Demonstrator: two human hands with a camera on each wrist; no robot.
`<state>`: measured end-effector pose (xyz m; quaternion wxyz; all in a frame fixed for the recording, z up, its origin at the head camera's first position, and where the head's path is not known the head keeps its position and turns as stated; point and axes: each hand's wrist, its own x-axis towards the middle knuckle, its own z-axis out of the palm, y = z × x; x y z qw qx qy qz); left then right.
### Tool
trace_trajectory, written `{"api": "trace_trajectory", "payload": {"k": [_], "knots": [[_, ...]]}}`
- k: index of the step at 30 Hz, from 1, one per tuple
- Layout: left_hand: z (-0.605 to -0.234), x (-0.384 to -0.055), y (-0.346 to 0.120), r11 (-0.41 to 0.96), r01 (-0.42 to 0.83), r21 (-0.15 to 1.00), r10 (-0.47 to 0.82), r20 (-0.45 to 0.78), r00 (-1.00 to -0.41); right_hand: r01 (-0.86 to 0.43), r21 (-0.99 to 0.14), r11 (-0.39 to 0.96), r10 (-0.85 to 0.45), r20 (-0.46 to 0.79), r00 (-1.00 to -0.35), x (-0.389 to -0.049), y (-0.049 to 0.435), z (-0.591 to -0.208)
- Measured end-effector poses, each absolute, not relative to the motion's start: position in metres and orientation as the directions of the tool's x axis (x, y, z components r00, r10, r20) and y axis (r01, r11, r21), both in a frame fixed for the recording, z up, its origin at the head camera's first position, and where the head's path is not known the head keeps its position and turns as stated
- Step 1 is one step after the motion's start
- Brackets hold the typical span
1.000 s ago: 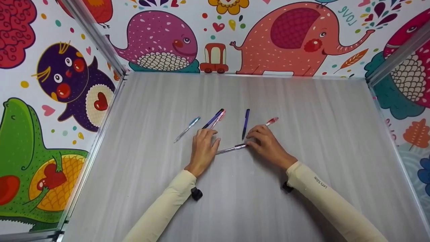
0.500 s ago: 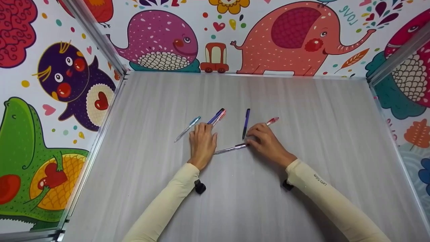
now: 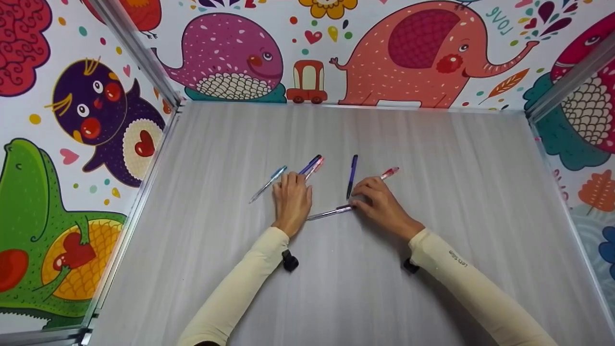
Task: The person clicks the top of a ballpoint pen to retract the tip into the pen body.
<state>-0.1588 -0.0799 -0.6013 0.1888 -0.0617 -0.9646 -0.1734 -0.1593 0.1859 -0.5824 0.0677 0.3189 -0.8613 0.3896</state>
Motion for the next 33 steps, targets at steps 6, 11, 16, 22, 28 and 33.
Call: {"api": "trace_trajectory", "payload": {"k": [6,11,16,22,28,33], "knots": [[-0.603,-0.167,-0.076,0.957,0.171,0.233,0.064,0.405,-0.912,-0.611,-0.627,0.484,-0.499,0.377,-0.781,-0.158,0.185,-0.582],[-0.603,-0.172,-0.074,0.971,0.147,0.187,0.060,0.404,-0.913,-0.597,-0.633,0.493,-0.500,0.355,-0.790,-0.158,0.186,-0.582],[-0.602,-0.175,-0.072,0.972,0.144,0.187,0.058,0.401,-0.914,-0.547,-0.686,0.480,-0.467,0.328,-0.821,-0.160,0.184,-0.581],[-0.597,-0.170,-0.070,0.965,0.159,0.207,0.064,0.402,-0.913,-0.461,-0.760,0.457,-0.422,0.271,-0.865,-0.162,0.183,-0.577],[-0.585,-0.161,-0.062,0.932,0.259,0.253,0.115,0.472,-0.874,-0.390,-0.804,0.449,-0.358,0.238,-0.903,-0.159,0.186,-0.569],[-0.579,-0.155,-0.057,0.916,0.298,0.267,0.138,0.489,-0.861,-0.356,-0.820,0.448,-0.313,0.229,-0.922,-0.159,0.187,-0.563]]}}
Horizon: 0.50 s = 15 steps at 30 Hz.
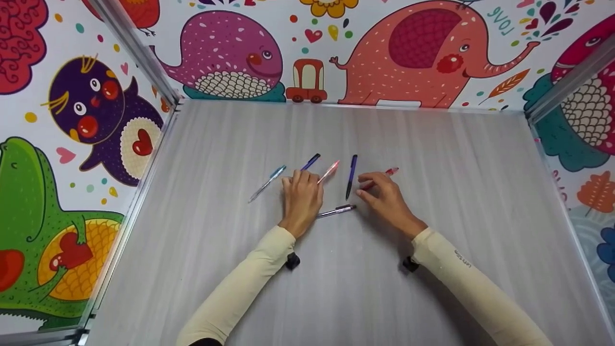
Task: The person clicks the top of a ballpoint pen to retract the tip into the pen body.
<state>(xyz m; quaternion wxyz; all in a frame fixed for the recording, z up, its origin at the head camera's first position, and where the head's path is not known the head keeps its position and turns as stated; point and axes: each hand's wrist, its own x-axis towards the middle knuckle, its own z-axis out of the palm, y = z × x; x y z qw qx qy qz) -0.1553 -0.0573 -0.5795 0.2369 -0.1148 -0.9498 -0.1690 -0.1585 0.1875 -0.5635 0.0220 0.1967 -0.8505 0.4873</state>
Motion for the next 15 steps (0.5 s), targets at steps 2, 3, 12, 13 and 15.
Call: {"api": "trace_trajectory", "payload": {"k": [2,3,12,13,15], "knots": [[-0.578,-0.153,-0.056,0.917,0.304,0.259,0.147,0.489,-0.860,-0.359,-0.821,0.444,-0.308,0.236,-0.922,-0.158,0.188,-0.563],[-0.577,-0.152,-0.056,0.917,0.306,0.257,0.150,0.489,-0.859,-0.360,-0.822,0.442,-0.306,0.239,-0.921,-0.158,0.188,-0.563],[-0.570,-0.141,-0.051,0.895,0.350,0.277,0.179,0.495,-0.850,-0.312,-0.871,0.378,-0.241,0.233,-0.942,-0.152,0.191,-0.559],[-0.569,-0.139,-0.051,0.891,0.356,0.283,0.181,0.497,-0.849,-0.303,-0.877,0.373,-0.232,0.228,-0.945,-0.151,0.191,-0.558],[-0.568,-0.136,-0.050,0.884,0.366,0.290,0.185,0.501,-0.845,-0.290,-0.887,0.359,-0.221,0.221,-0.950,-0.150,0.191,-0.557]]}}
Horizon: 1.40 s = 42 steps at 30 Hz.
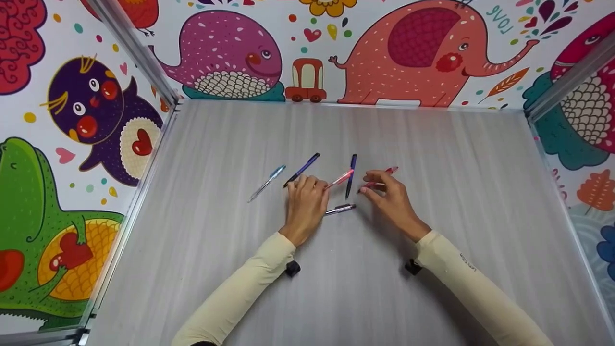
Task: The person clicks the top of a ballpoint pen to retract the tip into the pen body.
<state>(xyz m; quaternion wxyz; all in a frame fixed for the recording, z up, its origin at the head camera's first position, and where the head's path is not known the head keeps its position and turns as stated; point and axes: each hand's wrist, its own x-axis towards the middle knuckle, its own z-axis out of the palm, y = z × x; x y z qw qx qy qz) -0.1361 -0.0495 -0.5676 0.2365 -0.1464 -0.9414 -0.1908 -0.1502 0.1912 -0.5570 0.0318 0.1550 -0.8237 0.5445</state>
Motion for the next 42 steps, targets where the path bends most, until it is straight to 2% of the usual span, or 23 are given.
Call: {"api": "trace_trajectory", "payload": {"k": [12,21,37,42], "knots": [[-0.567,-0.121,-0.046,0.856,0.402,0.325,0.195,0.516,-0.834,-0.276,-0.901,0.334,-0.198,0.219,-0.955,-0.144,0.183,-0.543],[-0.570,-0.113,-0.043,0.843,0.430,0.325,0.224,0.514,-0.828,-0.276,-0.906,0.320,-0.160,0.236,-0.959,-0.145,0.181,-0.549],[-0.566,-0.105,-0.036,0.806,0.438,0.398,0.213,0.495,-0.842,-0.164,-0.934,0.317,-0.101,0.138,-0.985,-0.142,0.179,-0.549],[-0.564,-0.103,-0.033,0.796,0.433,0.424,0.202,0.488,-0.849,-0.083,-0.976,0.202,-0.093,0.065,-0.994,-0.142,0.177,-0.548]]}}
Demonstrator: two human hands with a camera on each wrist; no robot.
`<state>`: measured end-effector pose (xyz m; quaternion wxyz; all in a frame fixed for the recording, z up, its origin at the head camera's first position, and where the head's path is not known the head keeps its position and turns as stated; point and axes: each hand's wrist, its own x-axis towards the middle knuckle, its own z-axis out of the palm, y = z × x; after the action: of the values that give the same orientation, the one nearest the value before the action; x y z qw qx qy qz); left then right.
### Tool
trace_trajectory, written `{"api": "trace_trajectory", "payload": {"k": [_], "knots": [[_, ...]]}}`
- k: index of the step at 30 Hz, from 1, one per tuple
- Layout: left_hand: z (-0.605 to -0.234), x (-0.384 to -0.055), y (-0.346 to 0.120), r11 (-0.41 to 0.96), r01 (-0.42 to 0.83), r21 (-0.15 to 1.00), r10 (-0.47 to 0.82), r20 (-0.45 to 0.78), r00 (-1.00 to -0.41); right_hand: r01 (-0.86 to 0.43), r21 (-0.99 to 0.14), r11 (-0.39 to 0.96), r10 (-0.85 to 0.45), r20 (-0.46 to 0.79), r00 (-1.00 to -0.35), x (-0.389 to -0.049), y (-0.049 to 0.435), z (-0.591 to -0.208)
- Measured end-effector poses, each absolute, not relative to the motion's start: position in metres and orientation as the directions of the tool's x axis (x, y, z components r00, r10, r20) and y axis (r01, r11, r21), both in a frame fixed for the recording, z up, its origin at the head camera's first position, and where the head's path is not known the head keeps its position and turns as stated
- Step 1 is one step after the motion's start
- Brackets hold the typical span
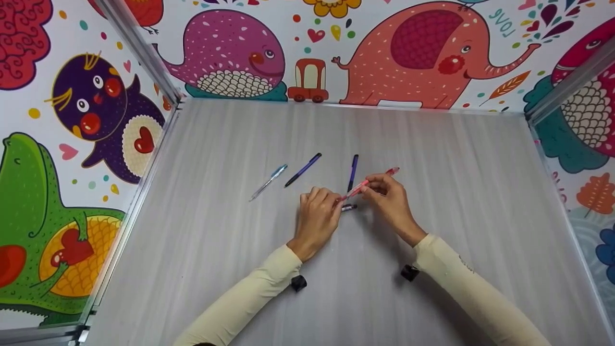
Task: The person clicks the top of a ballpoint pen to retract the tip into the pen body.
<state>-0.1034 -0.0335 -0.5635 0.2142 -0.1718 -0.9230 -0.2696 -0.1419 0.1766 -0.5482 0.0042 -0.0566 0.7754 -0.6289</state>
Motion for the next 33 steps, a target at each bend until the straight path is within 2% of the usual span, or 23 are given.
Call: {"api": "trace_trajectory", "payload": {"k": [6,13,21,26,33], "knots": [[-0.564,-0.104,-0.030,0.780,0.438,0.447,0.180,0.510,-0.841,0.053,-0.999,0.002,-0.033,-0.053,-0.998,-0.144,0.172,-0.545],[-0.561,-0.103,-0.025,0.737,0.402,0.542,0.156,0.443,-0.883,0.090,-0.994,-0.069,0.018,-0.091,-0.996,-0.143,0.170,-0.541],[-0.558,-0.103,-0.021,0.638,0.321,0.700,0.108,0.331,-0.937,0.080,-0.990,-0.120,0.015,-0.082,-0.997,-0.139,0.167,-0.534],[-0.554,-0.102,-0.018,0.520,0.279,0.807,0.116,0.257,-0.959,0.055,-0.983,-0.175,-0.004,-0.056,-0.998,-0.136,0.165,-0.530],[-0.554,-0.102,-0.015,0.315,0.169,0.934,0.146,0.129,-0.981,-0.064,-0.993,-0.103,-0.053,0.070,-0.996,-0.131,0.164,-0.526]]}}
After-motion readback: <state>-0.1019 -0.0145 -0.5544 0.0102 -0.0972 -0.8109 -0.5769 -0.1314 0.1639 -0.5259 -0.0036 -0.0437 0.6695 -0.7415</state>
